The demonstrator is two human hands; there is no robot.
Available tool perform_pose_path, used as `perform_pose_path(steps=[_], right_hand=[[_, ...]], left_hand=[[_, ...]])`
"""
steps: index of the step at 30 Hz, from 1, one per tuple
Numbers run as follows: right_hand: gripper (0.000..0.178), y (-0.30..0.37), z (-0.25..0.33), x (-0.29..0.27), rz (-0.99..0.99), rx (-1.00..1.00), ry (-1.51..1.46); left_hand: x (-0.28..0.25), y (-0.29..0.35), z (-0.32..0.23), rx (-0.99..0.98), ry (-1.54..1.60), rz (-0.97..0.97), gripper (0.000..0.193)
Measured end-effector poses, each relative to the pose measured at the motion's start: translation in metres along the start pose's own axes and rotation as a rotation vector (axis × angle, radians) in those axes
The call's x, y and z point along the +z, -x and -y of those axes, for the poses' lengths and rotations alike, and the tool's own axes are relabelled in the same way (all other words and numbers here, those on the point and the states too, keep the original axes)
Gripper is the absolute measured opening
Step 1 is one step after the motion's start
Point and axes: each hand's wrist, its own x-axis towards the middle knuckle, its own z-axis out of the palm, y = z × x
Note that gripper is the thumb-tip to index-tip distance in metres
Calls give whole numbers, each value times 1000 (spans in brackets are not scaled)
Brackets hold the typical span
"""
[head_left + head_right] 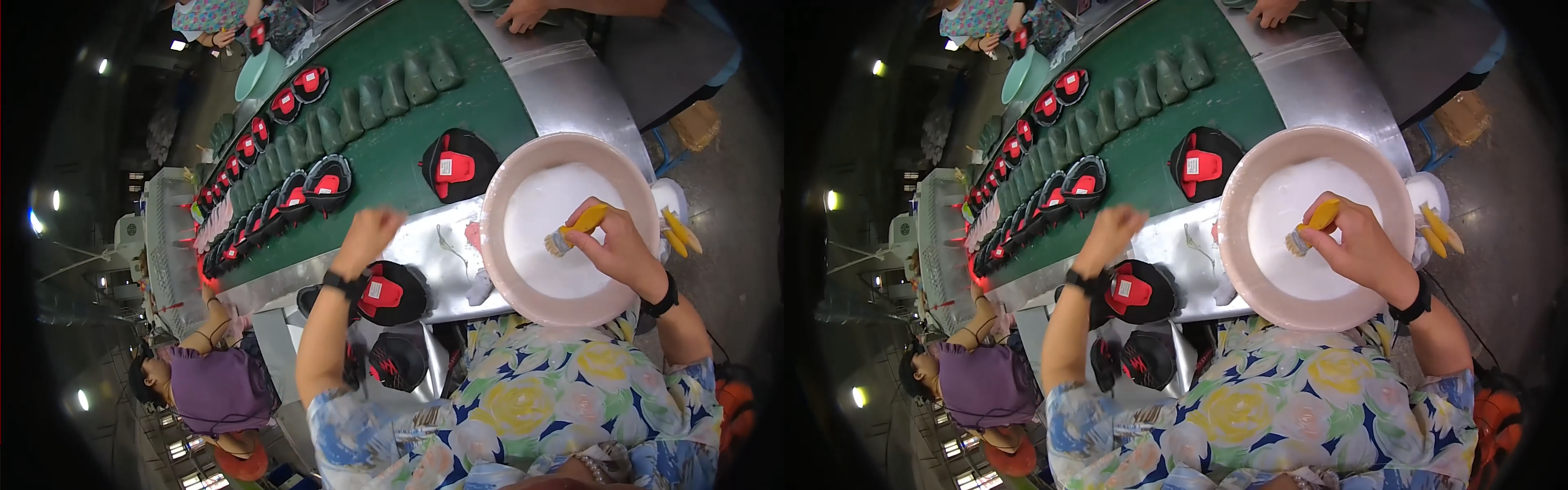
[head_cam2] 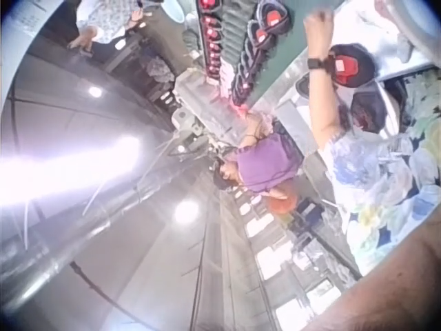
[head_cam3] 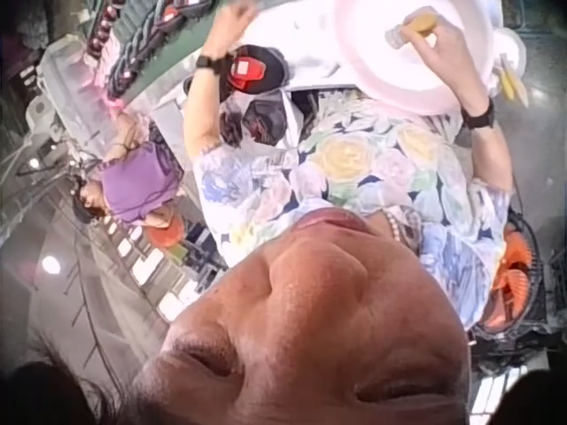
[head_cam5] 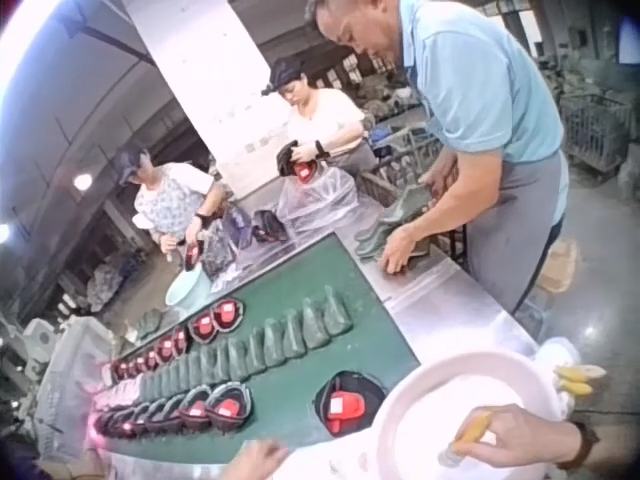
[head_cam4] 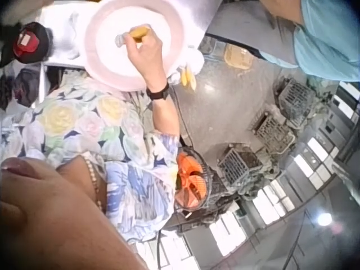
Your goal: Applying liquid glue or cement to shoe components using a handheld brush on an assembly line.
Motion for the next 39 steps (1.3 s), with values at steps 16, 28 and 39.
perform_pose_path(steps=[16,28,39], right_hand=[[18,-17,-19,33,139,-34,27],[18,6,-33,11,387,-255,619],[17,-29,34,-51,-98,-484,-24]], left_hand=[[91,27,8,733,-278,-253,44],[102,2,-15,653,-54,-254,46],[23,59,-36,422,1074,-104,44]])
